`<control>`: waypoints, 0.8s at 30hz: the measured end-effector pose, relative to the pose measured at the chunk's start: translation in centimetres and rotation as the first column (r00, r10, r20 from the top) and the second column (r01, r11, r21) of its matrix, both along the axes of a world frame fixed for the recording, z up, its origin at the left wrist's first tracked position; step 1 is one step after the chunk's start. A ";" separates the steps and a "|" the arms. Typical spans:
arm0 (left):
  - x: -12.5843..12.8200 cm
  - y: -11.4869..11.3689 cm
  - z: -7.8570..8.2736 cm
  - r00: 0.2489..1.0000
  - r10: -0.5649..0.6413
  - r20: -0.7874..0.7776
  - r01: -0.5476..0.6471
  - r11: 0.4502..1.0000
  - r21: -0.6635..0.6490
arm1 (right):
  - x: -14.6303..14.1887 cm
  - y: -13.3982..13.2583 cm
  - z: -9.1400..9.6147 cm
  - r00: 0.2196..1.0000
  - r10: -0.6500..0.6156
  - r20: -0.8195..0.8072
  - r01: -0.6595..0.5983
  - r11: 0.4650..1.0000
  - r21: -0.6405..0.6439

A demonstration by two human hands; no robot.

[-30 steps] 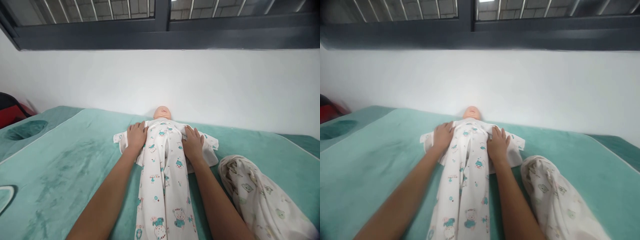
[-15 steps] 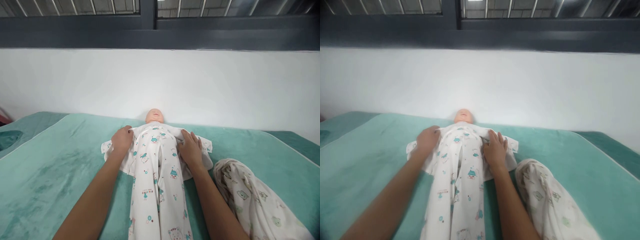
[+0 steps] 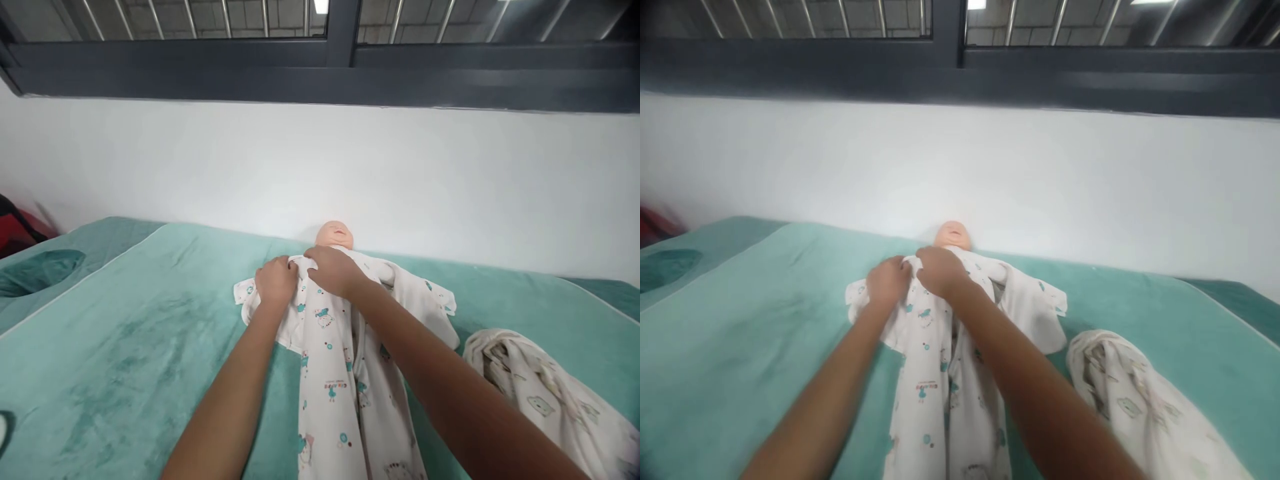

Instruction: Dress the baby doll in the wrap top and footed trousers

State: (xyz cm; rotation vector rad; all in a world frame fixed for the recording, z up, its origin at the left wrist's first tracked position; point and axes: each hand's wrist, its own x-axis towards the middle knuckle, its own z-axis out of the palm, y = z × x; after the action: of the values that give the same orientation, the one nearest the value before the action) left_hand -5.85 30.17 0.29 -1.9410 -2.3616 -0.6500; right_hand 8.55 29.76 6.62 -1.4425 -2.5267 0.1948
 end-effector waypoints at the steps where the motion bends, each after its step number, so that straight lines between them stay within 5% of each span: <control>1: -0.1 0.0 0.1 1.000 0.001 0.003 -0.001 1.000 -0.006 | -1.2 1.1 0.0 0.993 0.020 0.117 -0.017 1.000 -0.025; 7: -0.4 0.3 0.4 1.000 -0.021 0.017 0.022 0.999 -0.033 | -3.9 5.2 -0.1 0.937 0.112 0.332 -0.055 0.983 -0.174; 24: -0.7 0.6 0.5 0.998 -0.023 0.056 0.025 0.999 -0.045 | -4.8 5.8 -0.1 0.856 0.289 0.429 -0.169 0.940 -0.296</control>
State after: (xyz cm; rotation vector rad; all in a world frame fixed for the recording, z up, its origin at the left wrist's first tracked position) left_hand -6.53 30.76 0.77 -1.9983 -2.4096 -0.6663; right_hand 3.71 35.59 6.54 -1.3997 -3.1785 0.2343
